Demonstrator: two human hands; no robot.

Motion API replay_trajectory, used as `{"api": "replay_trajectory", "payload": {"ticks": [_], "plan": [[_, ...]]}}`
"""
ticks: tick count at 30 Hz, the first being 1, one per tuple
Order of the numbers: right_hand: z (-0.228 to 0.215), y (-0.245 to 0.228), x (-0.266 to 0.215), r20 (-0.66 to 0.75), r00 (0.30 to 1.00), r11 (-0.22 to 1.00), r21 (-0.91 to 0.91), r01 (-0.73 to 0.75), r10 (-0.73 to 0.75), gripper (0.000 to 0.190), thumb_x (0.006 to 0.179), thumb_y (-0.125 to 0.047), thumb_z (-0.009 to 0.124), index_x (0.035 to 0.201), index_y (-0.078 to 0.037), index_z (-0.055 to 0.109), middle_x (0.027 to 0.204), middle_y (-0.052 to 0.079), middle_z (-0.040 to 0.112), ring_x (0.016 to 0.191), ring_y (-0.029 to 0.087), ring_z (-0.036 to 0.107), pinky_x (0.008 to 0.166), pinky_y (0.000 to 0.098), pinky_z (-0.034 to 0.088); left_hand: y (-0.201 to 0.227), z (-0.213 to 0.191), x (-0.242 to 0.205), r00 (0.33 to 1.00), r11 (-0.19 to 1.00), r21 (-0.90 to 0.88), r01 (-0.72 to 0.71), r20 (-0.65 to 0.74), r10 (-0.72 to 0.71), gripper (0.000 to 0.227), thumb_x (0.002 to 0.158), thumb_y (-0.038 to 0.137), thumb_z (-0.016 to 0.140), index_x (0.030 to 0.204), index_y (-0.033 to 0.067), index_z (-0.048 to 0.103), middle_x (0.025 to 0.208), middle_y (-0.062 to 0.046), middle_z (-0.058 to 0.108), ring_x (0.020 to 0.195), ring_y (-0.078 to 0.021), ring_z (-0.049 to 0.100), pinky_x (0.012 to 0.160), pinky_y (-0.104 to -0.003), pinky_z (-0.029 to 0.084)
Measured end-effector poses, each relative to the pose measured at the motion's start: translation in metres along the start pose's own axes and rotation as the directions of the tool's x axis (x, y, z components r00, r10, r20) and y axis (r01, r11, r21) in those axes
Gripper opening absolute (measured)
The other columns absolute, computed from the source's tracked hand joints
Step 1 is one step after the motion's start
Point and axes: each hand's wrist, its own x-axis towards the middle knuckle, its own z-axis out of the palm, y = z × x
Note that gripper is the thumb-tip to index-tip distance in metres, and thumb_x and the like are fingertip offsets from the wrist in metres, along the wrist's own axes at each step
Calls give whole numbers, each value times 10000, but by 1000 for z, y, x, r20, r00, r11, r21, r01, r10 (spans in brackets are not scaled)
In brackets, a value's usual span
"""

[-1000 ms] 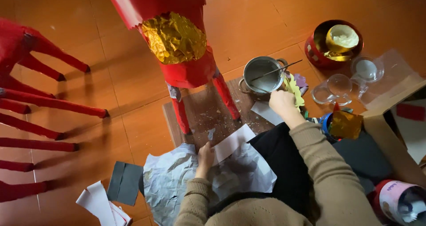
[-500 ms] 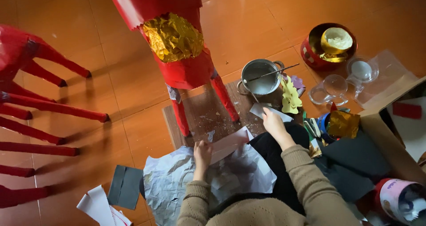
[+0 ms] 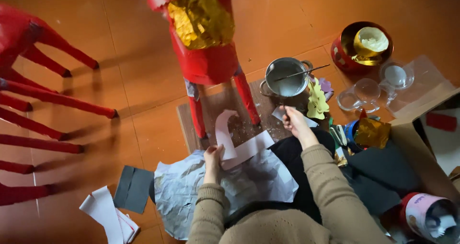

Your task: Applying red paper and gold foil to a horse-shaped frame to create decorative paper horses.

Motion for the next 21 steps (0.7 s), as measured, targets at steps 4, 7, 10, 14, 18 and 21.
{"api": "replay_trajectory", "payload": {"ticks": [4, 7, 10, 14, 18, 21], "plan": [[-1, -57, -94, 314, 940, 983, 165, 83, -132, 354, 1001, -187, 386, 1321, -234, 531, 580, 7, 376, 417, 74, 314, 348, 138, 239, 12, 11, -11, 968, 936, -273, 222, 177, -178, 248, 746, 165, 806, 824, 35, 610, 732, -113, 622, 667, -214, 617, 575, -333, 498], [-30, -39, -102, 497, 843, 966, 240, 94, -205, 331, 1017, -177, 428, 1322, -163, 555, 631, 104, 444, 403, 116, 354, 313, 151, 280, 11, 20, -11, 932, 865, -383, 322, 290, -219, 255, 761, 171, 776, 886, 24, 608, 772, -131, 618, 711, -248, 619, 627, -393, 511], [-16, -23, -126, 551, 825, 992, 81, 92, -122, 282, 1001, -101, 458, 1226, -75, 626, 740, 166, 564, 484, 147, 462, 345, 151, 324, -21, 22, 3, 915, 875, -363, 319, 360, -183, 226, 781, 152, 707, 954, 33, 627, 781, -103, 609, 730, -219, 609, 645, -366, 513], [34, 30, -100, 342, 936, 911, -406, 73, 78, 293, 978, -159, 571, 1257, -82, 614, 706, 152, 578, 502, 127, 481, 331, 128, 302, -50, 26, 19, 919, 893, -315, 322, 330, -215, 295, 758, 80, 639, 1043, 7, 624, 783, -123, 603, 706, -248, 625, 634, -349, 513], [104, 29, -86, 496, 863, 169, -847, 504, -91, 369, 964, -161, 505, 1308, -244, 612, 1088, 190, 705, 987, 473, 638, 840, 551, 536, -12, 21, -7, 913, 883, -299, 361, 305, -270, 353, 778, 96, 637, 1124, 29, 634, 819, -97, 628, 732, -184, 642, 653, -278, 520], [136, 48, -59, 429, 902, -240, -881, 407, -45, 502, 970, -194, 459, 1361, -509, 473, 1047, 21, 693, 952, 218, 699, 799, 365, 578, -32, 18, 11, 908, 913, -220, 343, 327, -262, 423, 794, 108, 677, 1199, 6, 608, 888, -131, 629, 819, -193, 623, 745, -333, 537]]}}
